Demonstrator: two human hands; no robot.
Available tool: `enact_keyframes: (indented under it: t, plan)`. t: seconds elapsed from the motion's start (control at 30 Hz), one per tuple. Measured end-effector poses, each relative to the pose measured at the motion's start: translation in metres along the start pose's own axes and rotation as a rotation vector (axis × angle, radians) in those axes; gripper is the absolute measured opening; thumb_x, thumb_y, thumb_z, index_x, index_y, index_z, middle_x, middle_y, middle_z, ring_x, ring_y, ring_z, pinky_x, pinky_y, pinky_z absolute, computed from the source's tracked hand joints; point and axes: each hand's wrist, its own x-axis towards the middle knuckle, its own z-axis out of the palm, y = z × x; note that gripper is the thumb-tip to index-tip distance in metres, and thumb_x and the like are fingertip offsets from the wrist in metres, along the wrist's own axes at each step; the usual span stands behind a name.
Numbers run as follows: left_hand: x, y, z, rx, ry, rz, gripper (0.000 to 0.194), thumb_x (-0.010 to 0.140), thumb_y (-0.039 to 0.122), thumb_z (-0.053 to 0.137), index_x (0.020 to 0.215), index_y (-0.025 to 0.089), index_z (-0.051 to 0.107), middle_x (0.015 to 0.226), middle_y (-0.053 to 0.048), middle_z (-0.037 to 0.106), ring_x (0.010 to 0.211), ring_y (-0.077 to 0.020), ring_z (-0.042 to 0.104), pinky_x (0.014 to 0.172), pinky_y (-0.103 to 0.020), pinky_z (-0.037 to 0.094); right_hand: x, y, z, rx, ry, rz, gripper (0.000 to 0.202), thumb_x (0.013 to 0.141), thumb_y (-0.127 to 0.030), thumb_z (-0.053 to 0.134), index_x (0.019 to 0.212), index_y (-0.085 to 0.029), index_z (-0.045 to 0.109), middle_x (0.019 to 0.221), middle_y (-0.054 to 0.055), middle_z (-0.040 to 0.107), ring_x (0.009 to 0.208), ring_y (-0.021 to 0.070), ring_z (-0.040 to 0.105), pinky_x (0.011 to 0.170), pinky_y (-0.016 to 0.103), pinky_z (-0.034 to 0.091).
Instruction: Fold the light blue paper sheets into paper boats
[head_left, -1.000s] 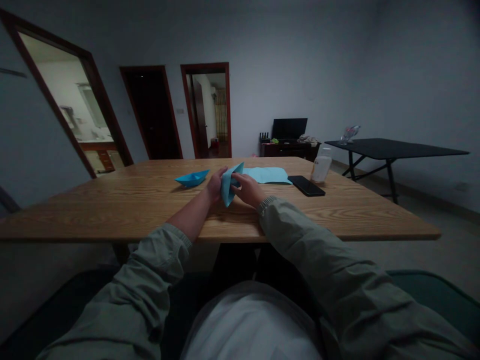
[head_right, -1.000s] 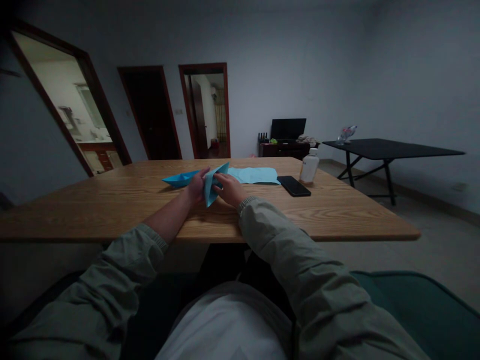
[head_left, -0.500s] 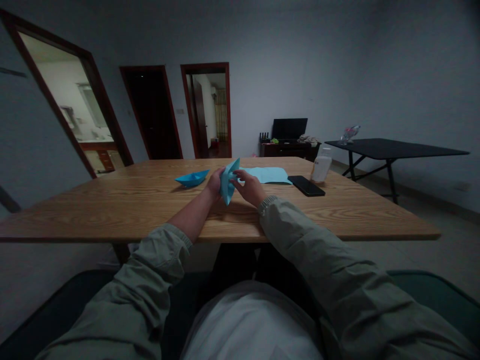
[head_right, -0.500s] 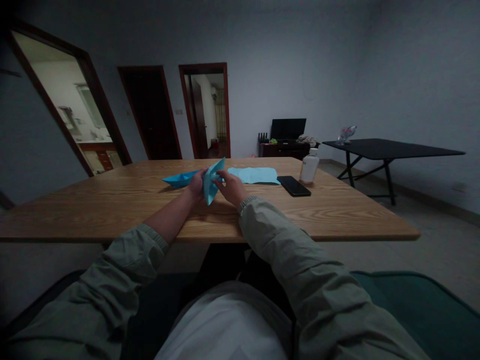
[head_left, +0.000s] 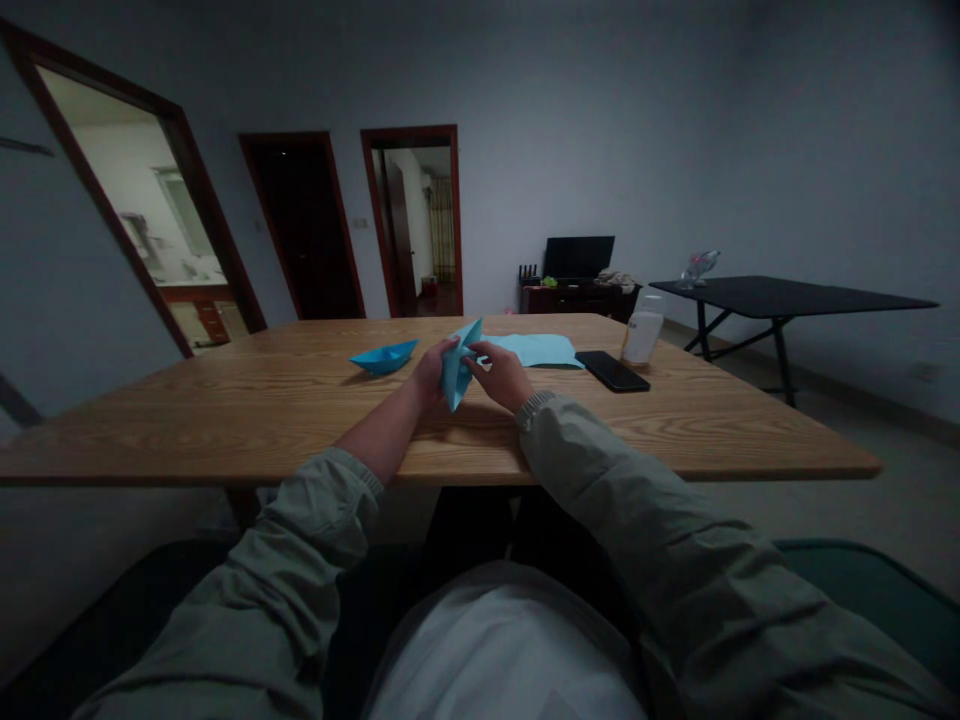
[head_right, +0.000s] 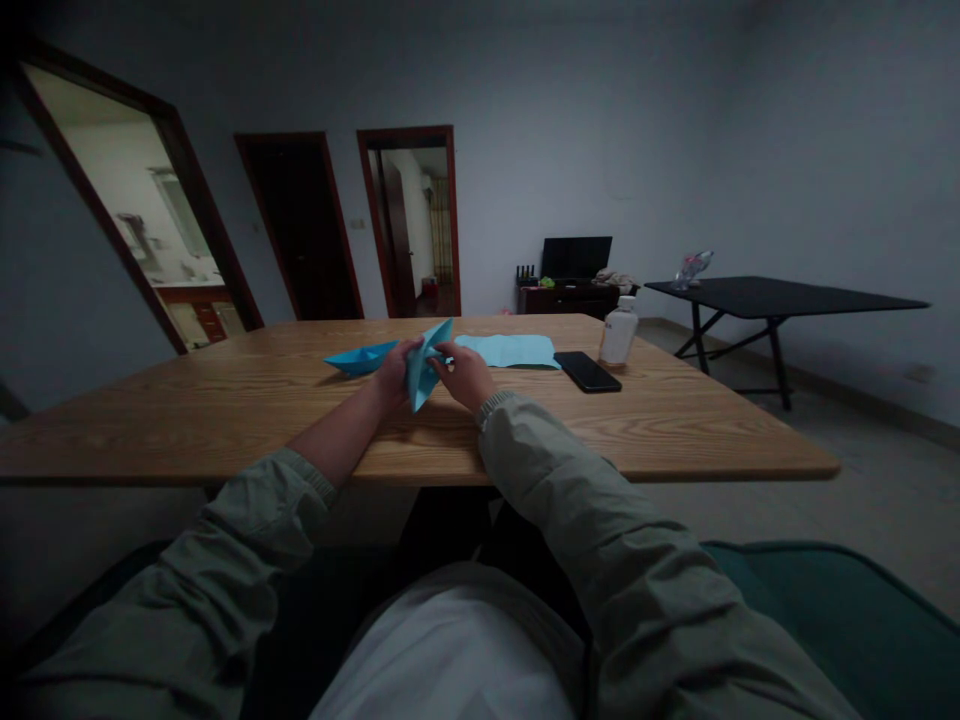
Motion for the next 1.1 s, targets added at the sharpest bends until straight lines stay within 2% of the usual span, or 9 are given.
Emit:
enact_keyframes:
  t: [0.13,0.4,0.57,0.77,0.9,1.1]
  plan:
    - [-0.0014,0.0001,-0.0006,0.062,-0.022,0.055,0.026,0.086,0.033,0.051,0.09,0.013,0.068,0.068,-0.007,0.07,0.072,-0.0221,0.069,0.066,-0.031,0.055,0.0005,0.0005,-0.0003,-0.008,0.003,-0.018,0.02,0.087,-0.03,0.061,0.104,-0.019,0.067,0.096,0.007,0.072,0.08,0.0179,0.066,0.074,0.031,0.052]
    - [0.0033,-0.0014,-0.0002,0.04,0.042,0.075,0.023,0.086,0.031,0.052,0.091,0.014,0.067,0.064,-0.005,0.069,0.067,-0.02,0.068,0.063,-0.028,0.053,0.0001,-0.0033,-0.0047,-0.048,-0.001,-0.021,0.019,0.088,-0.03,0.061,0.101,-0.019,0.068,0.093,0.007,0.072,0.082,0.0187,0.065,0.077,0.032,0.05]
    - [0.0048,-0.0011,-0.0036,0.041,0.078,0.092,0.02,0.085,0.029,0.054,0.092,0.015,0.065,0.063,-0.002,0.067,0.06,-0.0161,0.065,0.061,-0.024,0.051,-0.0018,-0.0009,-0.0033,-0.113,-0.01,-0.116,0.023,0.087,-0.032,0.061,0.103,-0.017,0.068,0.093,0.008,0.07,0.086,0.0202,0.062,0.08,0.033,0.048]
    - [0.0026,-0.0005,-0.0034,0.126,-0.021,-0.025,0.029,0.088,0.034,0.049,0.093,0.011,0.066,0.073,-0.009,0.07,0.069,-0.0212,0.068,0.062,-0.03,0.054,-0.0029,-0.0032,-0.0032,-0.221,-0.097,-0.161,0.034,0.081,-0.031,0.066,0.111,-0.015,0.065,0.094,0.009,0.067,0.089,0.0221,0.057,0.082,0.033,0.045]
    - [0.0019,-0.0018,-0.0032,0.127,-0.049,-0.008,0.028,0.086,0.034,0.051,0.091,0.011,0.066,0.073,-0.009,0.07,0.07,-0.0217,0.068,0.063,-0.031,0.054,-0.0031,-0.0037,-0.0041,-0.22,-0.118,-0.172,0.033,0.083,-0.03,0.064,0.112,-0.016,0.063,0.094,0.009,0.066,0.09,0.0223,0.055,0.084,0.034,0.043]
    - [0.0021,-0.0052,-0.0024,0.14,-0.054,0.049,0.015,0.08,0.026,0.06,0.088,0.014,0.065,0.069,-0.004,0.067,0.061,-0.0156,0.063,0.059,-0.026,0.051,-0.0033,-0.0049,-0.0051,-0.242,-0.133,-0.211,0.019,0.084,-0.028,0.063,0.099,-0.016,0.065,0.093,0.008,0.064,0.09,0.0223,0.052,0.084,0.034,0.041]
